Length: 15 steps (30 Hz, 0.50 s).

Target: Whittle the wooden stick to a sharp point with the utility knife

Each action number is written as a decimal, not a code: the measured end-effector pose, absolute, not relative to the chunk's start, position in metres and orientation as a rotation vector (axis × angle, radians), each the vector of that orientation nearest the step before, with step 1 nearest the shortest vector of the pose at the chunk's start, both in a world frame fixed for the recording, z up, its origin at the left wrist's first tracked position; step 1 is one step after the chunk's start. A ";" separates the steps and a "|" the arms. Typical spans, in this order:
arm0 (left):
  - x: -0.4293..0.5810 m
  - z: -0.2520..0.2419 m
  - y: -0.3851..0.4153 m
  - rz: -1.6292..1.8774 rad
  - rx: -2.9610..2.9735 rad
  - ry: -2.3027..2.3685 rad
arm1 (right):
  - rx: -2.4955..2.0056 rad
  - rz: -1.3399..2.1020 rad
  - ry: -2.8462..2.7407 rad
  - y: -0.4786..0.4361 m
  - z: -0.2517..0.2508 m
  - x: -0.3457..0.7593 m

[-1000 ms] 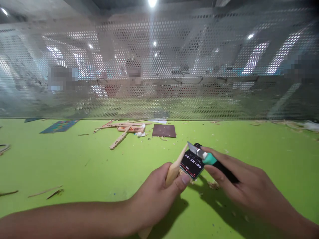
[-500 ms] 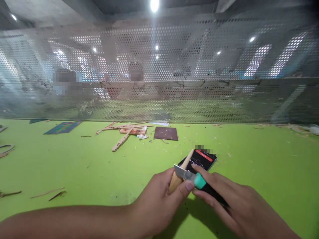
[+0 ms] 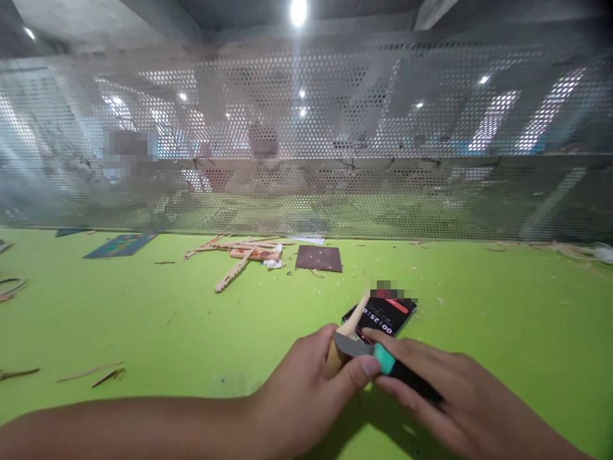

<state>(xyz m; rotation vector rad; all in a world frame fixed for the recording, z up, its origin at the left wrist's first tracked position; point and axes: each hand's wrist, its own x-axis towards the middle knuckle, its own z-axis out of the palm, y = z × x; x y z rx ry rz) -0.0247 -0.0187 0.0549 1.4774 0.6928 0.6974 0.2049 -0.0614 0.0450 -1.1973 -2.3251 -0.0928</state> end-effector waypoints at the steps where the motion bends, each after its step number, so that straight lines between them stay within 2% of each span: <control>1: -0.025 0.054 -0.018 0.695 1.472 0.691 | -1.191 -0.101 -2.324 -0.062 0.044 0.203; 9: -0.025 0.054 -0.016 0.690 1.515 0.748 | -1.309 -0.288 -2.247 -0.072 0.023 0.195; 15: -0.026 0.060 -0.017 0.613 1.560 0.852 | -1.420 -0.377 -1.956 -0.068 0.050 0.208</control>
